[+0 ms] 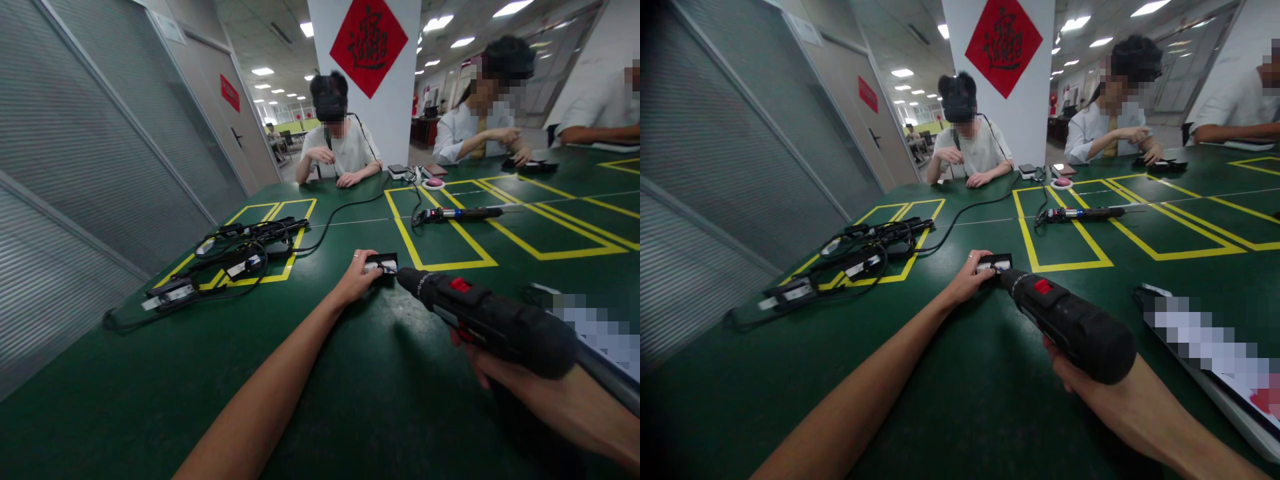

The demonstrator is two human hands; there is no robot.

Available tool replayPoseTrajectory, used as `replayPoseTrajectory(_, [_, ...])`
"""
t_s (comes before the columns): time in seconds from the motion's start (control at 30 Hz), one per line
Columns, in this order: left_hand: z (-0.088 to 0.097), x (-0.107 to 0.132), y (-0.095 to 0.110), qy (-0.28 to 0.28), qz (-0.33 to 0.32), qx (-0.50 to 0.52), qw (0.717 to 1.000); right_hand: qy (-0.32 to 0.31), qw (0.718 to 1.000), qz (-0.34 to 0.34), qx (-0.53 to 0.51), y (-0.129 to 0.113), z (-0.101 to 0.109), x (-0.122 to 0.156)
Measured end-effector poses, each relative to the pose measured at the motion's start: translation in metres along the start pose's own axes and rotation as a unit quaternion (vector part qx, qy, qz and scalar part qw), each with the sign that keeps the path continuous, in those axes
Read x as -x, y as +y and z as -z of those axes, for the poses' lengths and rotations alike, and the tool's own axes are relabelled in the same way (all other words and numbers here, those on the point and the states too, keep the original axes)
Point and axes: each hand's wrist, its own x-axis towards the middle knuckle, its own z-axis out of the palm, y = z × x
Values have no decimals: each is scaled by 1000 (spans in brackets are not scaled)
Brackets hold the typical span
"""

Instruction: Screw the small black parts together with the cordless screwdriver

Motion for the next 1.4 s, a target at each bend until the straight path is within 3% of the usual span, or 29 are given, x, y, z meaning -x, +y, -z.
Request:
replayPoseTrajectory(0.53, [0,1,-2,-1,-4,5,1000,13,1000,12,-10,-1,-1,-2])
replayPoseTrajectory(0.73, [0,1,-6,-3,-9,2,1000,48,998,32,0,-4,-1,-1])
replayPoseTrajectory(0.87, [0,1,-6,-7,-12,-2,1000,42,999,-11,19,1,-1,-2])
replayPoseTrajectory(1.1, [0,2,-8,-4,-22,-5,1000,-4,1000,-6,23,3,-2,-4])
replayPoseTrajectory(1.4, [1,1,-8,-9,-28,-10,1000,22,999,-9,25,1,-4,-3])
